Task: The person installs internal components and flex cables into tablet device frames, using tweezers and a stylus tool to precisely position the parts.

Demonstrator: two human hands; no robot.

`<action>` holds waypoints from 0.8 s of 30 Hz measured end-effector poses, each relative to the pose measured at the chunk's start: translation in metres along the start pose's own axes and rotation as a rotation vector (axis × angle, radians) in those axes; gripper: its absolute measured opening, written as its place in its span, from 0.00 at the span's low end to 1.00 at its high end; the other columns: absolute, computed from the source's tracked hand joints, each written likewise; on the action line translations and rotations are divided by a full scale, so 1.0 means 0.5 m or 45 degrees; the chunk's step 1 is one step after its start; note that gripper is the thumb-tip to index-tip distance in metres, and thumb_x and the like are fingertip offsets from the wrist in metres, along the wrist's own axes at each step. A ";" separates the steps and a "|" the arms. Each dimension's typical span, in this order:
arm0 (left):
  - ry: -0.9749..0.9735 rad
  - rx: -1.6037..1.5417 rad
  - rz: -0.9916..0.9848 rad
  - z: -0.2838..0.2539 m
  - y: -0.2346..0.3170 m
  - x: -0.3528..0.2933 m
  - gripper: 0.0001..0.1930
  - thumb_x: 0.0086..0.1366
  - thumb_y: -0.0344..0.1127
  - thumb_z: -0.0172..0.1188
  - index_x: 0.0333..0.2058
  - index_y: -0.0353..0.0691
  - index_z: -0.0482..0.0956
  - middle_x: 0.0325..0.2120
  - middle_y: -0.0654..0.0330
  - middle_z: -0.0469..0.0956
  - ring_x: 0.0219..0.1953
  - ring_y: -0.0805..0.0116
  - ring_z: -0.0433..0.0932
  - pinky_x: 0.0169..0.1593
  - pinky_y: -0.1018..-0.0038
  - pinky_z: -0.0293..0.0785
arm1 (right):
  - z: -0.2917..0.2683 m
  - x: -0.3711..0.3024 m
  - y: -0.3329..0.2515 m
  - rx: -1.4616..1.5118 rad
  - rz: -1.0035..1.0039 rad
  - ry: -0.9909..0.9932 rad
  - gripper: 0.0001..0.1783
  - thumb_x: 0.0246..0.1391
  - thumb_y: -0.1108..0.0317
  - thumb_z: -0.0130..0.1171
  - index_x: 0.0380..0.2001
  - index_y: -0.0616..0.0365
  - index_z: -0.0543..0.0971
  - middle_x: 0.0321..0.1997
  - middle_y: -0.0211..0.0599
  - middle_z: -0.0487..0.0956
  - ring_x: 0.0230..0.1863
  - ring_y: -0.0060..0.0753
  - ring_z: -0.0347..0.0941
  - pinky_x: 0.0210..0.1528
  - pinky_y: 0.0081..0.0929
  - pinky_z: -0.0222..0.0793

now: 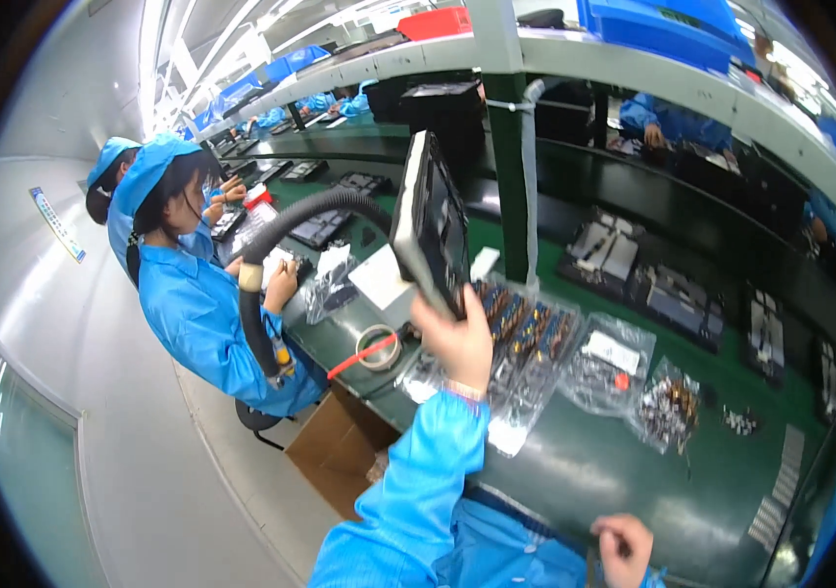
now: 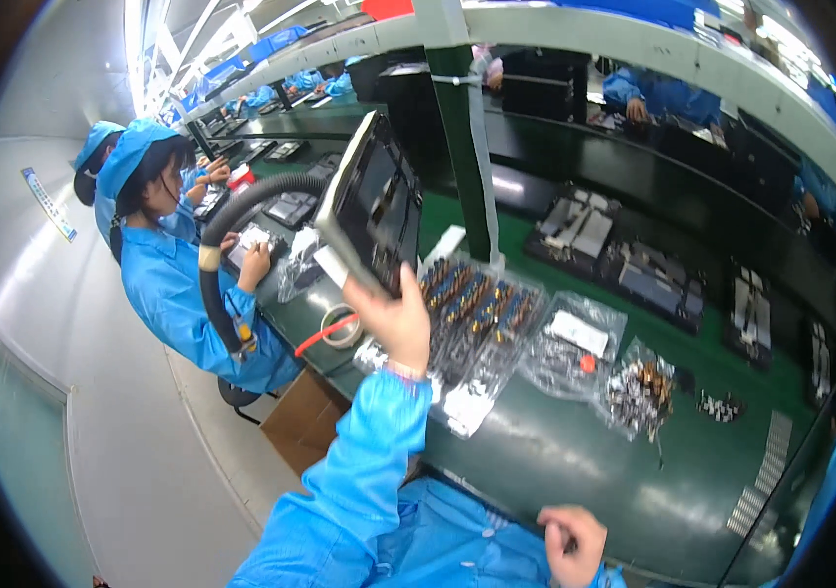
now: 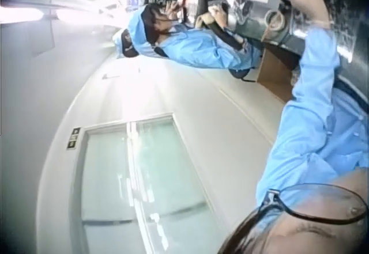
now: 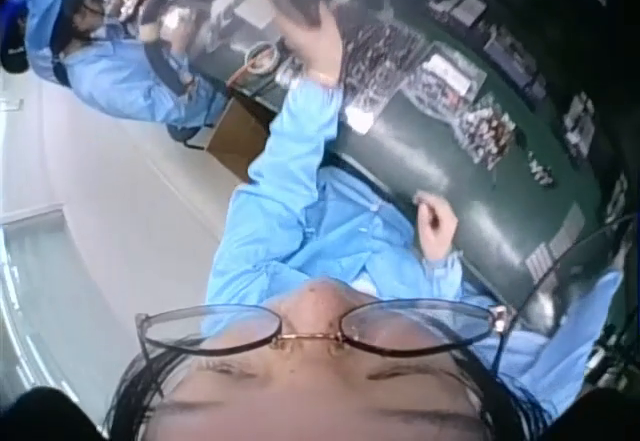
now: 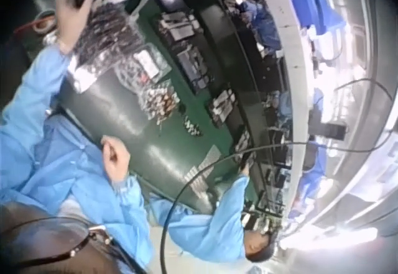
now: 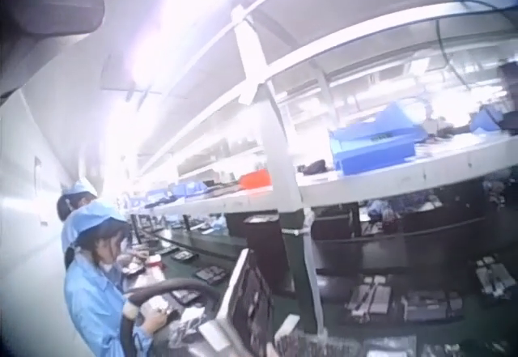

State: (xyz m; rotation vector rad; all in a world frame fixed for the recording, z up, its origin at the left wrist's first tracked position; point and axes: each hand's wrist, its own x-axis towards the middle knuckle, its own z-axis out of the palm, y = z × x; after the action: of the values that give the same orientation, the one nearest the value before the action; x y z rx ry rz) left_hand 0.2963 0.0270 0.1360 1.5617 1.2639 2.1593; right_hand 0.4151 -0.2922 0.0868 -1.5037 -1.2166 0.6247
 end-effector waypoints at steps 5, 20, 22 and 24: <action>-0.167 -0.657 -0.566 -0.332 0.126 -0.169 0.33 0.49 0.18 0.57 0.55 0.35 0.55 0.46 0.53 0.67 0.46 0.65 0.69 0.50 0.69 0.67 | -0.015 0.047 0.015 0.018 -0.009 0.544 0.16 0.53 0.66 0.51 0.43 0.63 0.74 0.47 0.42 0.71 0.46 0.31 0.68 0.44 0.21 0.63; -1.693 -0.395 -0.615 -0.315 -0.013 -0.339 0.40 0.55 0.31 0.59 0.59 0.26 0.44 0.51 0.46 0.56 0.54 0.56 0.58 0.58 0.68 0.55 | -0.037 -0.202 0.091 0.413 0.764 0.788 0.20 0.54 0.69 0.51 0.51 0.63 0.66 0.36 0.29 0.73 0.28 0.14 0.63 0.26 0.13 0.60; -1.789 -0.160 -0.239 -0.296 -0.004 -0.332 0.39 0.56 0.37 0.59 0.57 0.22 0.47 0.49 0.41 0.58 0.52 0.48 0.59 0.57 0.65 0.56 | -0.026 -0.207 0.097 0.130 0.660 0.791 0.20 0.55 0.70 0.50 0.50 0.64 0.66 0.37 0.30 0.73 0.30 0.17 0.65 0.31 0.17 0.63; -1.829 -0.058 -0.122 -0.270 0.016 -0.307 0.37 0.56 0.37 0.58 0.56 0.21 0.48 0.48 0.39 0.59 0.50 0.46 0.60 0.56 0.63 0.57 | -0.017 -0.197 0.078 -0.203 0.602 0.772 0.18 0.53 0.73 0.51 0.47 0.64 0.68 0.36 0.34 0.72 0.35 0.30 0.68 0.43 0.25 0.65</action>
State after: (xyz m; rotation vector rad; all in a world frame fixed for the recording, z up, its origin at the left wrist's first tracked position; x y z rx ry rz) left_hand 0.2495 -0.1387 0.0256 2.1666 0.6729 0.5216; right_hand 0.4028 -0.3828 0.0329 -1.9510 -0.4540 0.3278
